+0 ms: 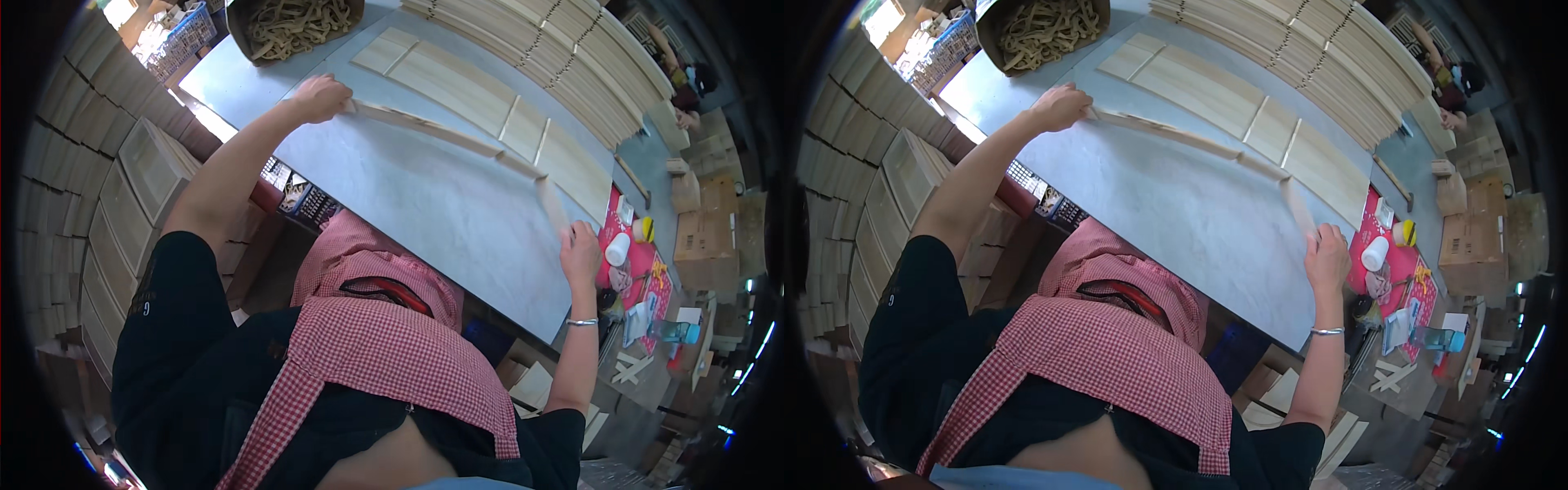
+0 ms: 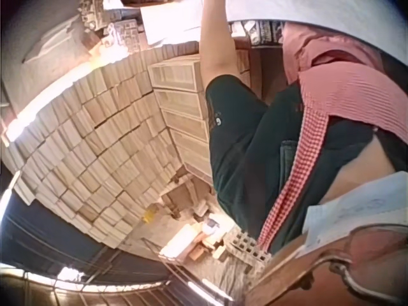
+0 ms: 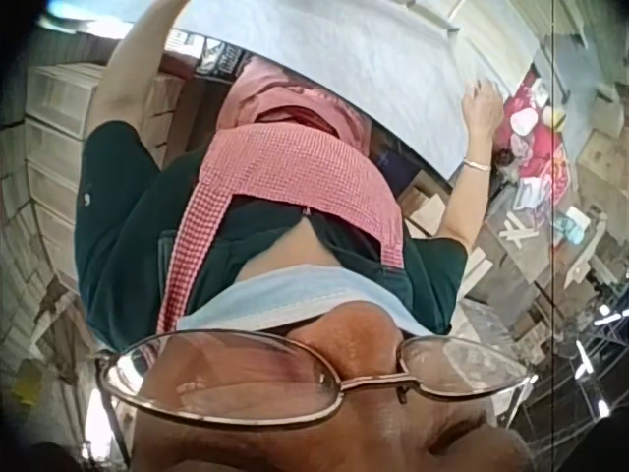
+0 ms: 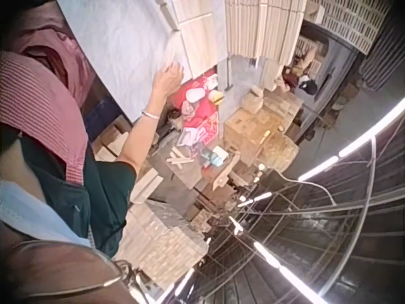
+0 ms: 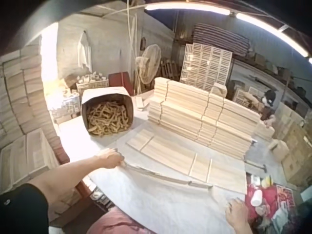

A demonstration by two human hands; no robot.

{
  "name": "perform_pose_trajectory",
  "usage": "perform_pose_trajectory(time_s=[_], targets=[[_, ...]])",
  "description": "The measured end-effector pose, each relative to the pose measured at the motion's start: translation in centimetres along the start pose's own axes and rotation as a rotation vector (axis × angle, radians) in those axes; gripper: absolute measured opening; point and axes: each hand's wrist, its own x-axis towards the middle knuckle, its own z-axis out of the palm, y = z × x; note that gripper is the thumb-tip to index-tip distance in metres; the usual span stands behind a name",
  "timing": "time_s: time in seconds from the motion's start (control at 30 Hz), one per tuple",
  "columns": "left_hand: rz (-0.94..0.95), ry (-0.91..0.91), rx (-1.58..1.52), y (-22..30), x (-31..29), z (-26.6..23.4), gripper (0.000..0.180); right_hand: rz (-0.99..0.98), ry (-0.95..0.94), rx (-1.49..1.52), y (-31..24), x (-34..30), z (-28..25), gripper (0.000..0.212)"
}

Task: Assembling small wooden boxes by gluing panels and securing them with a nail gun.

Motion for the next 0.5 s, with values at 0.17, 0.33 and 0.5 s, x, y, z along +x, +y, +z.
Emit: perform_pose_trajectory(time_s=[0.17,0.33,0.5], targets=[[0.048,0.081,-0.088,3.4,-2.8,1.0,0.018,0.167,-0.022,0.178,-4.8,1.9,0.8,0.022],[0.012,-0.007,-0.079,3.7,-3.3,1.4,0.024,-0.06,-0.045,0.355,-7.4,2.4,1.5,0.023],[-0.145,-0.102,-0.247,6.9,-4.1,-0.2,0.033,-0.044,-0.228,0.775,-13.3,1.7,2.6,0.018]])
